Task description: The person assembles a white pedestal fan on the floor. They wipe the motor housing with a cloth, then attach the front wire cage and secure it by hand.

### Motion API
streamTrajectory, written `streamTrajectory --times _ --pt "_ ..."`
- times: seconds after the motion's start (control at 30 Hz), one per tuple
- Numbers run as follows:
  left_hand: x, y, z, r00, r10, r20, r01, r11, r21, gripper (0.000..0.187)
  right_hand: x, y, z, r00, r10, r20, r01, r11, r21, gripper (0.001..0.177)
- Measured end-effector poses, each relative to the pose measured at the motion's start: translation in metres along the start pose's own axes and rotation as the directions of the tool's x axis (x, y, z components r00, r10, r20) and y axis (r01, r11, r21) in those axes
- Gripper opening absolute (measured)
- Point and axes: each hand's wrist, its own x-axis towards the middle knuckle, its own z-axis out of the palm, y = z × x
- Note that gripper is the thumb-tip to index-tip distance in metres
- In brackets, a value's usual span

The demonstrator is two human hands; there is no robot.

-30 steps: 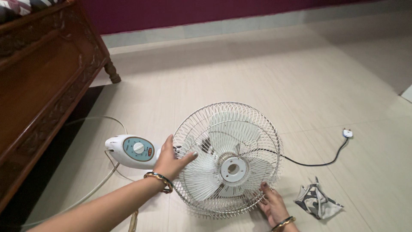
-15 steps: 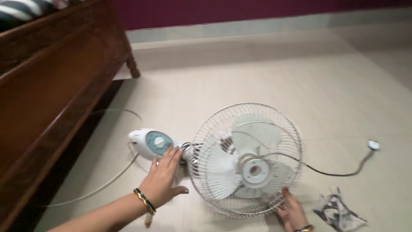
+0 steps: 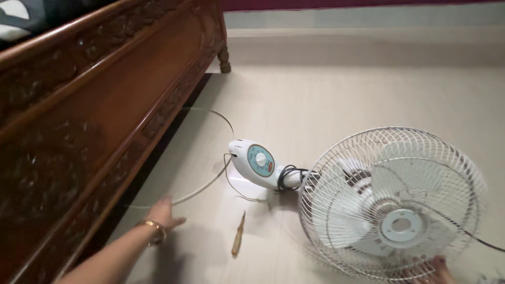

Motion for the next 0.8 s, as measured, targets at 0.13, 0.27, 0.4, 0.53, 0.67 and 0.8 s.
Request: streamTrajectory --times 0.13,0.27,0.4,0.53,0.67,0.8 --pt "0.021 -0.027 0.022 0.996 -0.073 0.058 0.074 0.997 -0.006 0.095 -0.011 -0.004 0.008 1.000 0.004 -0.029 -0.004 1.000 -0.001 0.065" --pt "0.043 -0.034 0.037 0.995 -0.087 0.043 0.084 0.995 0.058 0.090 -0.013 -0.006 0.012 0.999 0.022 -0.045 -0.023 0.999 -0.028 0.068" --pt "0.068 -0.047 0.040 0.998 -0.023 0.053 0.017 0.993 0.117 0.079 -0.028 -0.011 0.024 0.998 0.036 -0.050 -0.039 0.997 -0.064 0.072" --pt "0.074 -0.042 0.036 0.995 -0.033 0.096 0.010 0.974 0.227 0.074 -0.026 -0.014 0.012 0.998 0.039 -0.052 -0.042 0.998 -0.050 0.075" --pt "0.067 -0.015 0.040 0.976 -0.116 0.183 0.048 0.939 0.339 0.041 -0.009 -0.005 -0.013 0.997 0.047 -0.054 -0.048 0.999 -0.021 0.078" --pt "0.073 -0.012 0.056 0.997 0.044 0.067 -0.061 0.959 0.278 0.030 -0.021 -0.004 -0.025 0.998 0.043 -0.042 -0.044 0.999 -0.024 0.082"
